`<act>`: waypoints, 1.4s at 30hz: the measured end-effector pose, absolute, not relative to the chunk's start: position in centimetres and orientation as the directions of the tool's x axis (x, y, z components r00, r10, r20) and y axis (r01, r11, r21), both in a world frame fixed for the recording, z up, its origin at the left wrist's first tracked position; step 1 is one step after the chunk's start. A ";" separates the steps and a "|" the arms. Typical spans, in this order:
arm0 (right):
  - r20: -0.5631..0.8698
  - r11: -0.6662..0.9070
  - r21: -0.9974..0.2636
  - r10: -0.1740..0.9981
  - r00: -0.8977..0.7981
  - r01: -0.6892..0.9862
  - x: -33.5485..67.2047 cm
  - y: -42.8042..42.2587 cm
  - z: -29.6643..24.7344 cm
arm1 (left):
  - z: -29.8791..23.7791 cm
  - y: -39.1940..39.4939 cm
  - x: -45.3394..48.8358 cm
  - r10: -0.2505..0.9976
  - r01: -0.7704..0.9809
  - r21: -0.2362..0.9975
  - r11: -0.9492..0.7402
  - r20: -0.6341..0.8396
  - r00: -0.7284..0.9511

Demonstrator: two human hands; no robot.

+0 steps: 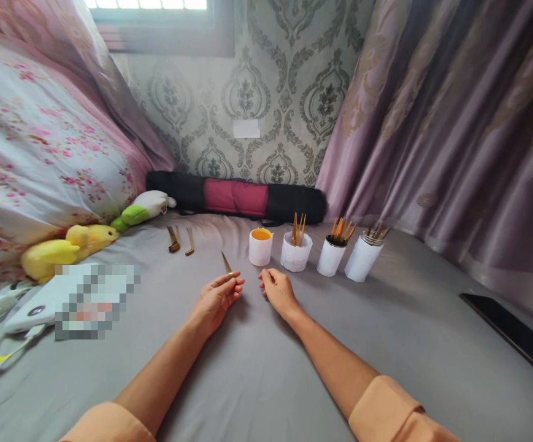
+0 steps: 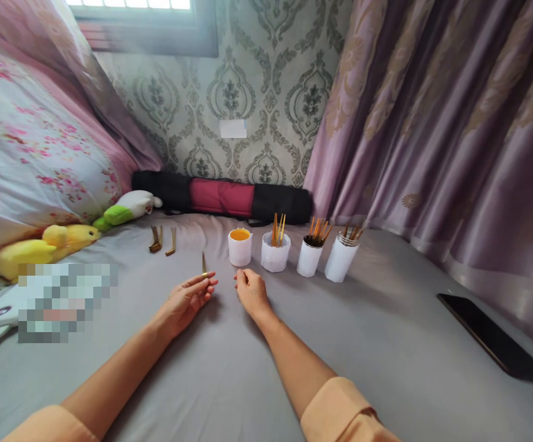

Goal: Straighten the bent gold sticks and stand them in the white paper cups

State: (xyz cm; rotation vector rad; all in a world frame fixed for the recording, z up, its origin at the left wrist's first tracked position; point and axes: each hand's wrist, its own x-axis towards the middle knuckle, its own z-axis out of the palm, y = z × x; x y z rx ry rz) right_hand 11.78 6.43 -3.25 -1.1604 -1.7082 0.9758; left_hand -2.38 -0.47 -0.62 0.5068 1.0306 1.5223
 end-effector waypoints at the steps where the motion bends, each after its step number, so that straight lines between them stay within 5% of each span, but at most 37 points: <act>1: 0.202 0.268 -0.916 0.951 -0.236 0.297 11.8 6.4 -3.2 | -0.8 -0.7 -2.2 0.951 -0.556 0.829 0.059 -0.215 -0.220; 22: 0.104 0.163 -0.980 0.905 -0.413 0.110 11.8 5.9 -1.4 | -0.5 -2.3 -0.2 0.983 -0.034 0.996 -0.086 0.079 -0.165; 42: 0.071 0.058 -0.997 0.899 -0.433 -0.042 11.8 5.9 0.5 | -2.0 -2.4 0.0 0.996 0.089 0.993 -0.079 0.083 -0.046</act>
